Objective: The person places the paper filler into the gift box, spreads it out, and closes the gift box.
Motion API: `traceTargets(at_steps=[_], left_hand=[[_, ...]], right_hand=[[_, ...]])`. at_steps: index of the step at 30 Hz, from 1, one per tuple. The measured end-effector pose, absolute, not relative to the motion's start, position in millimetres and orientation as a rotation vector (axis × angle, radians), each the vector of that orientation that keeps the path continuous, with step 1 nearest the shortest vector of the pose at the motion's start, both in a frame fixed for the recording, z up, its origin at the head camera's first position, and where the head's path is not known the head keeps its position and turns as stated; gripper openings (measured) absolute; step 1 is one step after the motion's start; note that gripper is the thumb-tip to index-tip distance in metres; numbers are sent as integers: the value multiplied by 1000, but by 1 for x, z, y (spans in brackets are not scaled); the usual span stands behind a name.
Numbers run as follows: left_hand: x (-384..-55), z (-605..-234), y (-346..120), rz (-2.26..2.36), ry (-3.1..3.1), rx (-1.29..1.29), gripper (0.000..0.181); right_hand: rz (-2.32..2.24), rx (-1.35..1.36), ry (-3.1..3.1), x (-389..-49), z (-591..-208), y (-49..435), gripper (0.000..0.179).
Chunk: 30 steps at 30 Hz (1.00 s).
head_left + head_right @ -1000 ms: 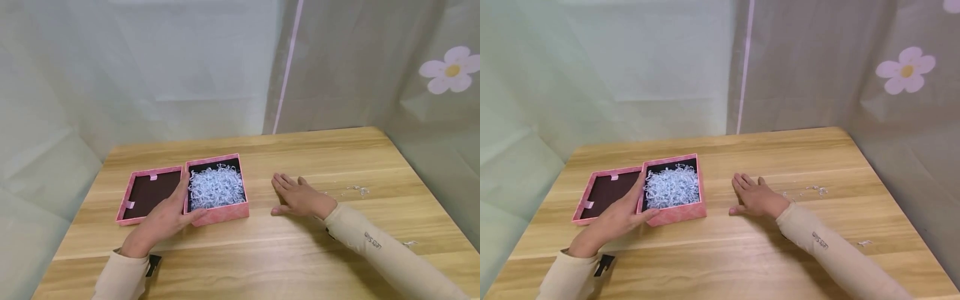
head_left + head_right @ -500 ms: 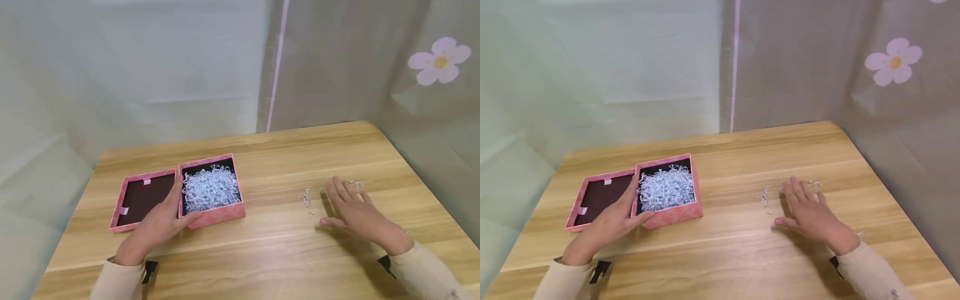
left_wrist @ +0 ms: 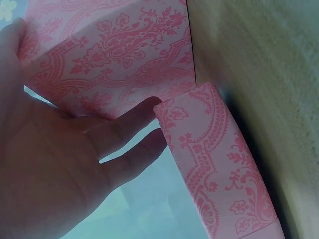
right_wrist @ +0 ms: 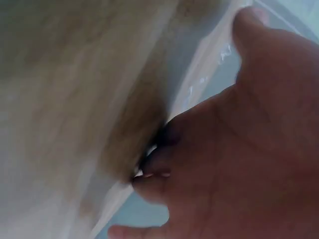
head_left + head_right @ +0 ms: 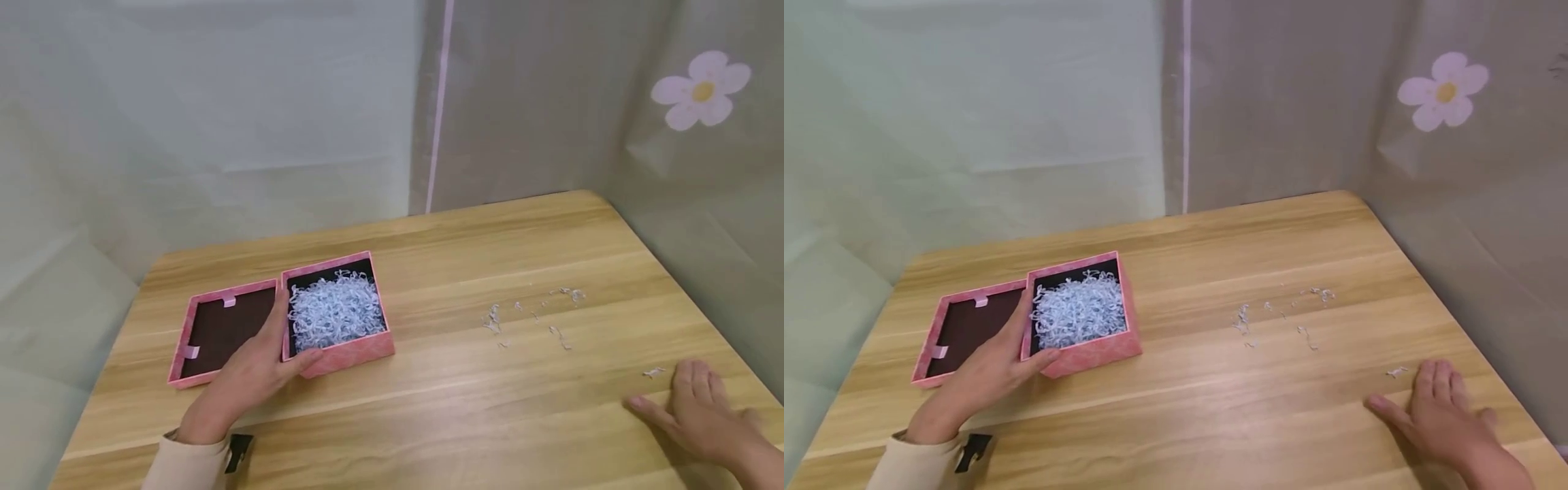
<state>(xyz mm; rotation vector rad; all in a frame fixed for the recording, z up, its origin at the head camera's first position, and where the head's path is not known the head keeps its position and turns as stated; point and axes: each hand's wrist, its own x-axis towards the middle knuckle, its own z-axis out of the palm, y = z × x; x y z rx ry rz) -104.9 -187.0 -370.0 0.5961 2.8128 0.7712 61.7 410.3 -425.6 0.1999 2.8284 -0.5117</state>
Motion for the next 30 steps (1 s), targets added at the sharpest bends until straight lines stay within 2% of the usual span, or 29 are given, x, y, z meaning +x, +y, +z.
traceTargets(at_steps=[10,16,30], left_hand=[[-105,-371,-187,825,2802,631,112],[-104,-374,-186,836,2802,649,111],[-105,-375,-187,790,2816,633,109]], right_hand=[[-322,176,2748,2,-406,383,119],[-299,93,2789,-35,-408,375,115],[-157,-509,2891,-90,-420,364,103]])
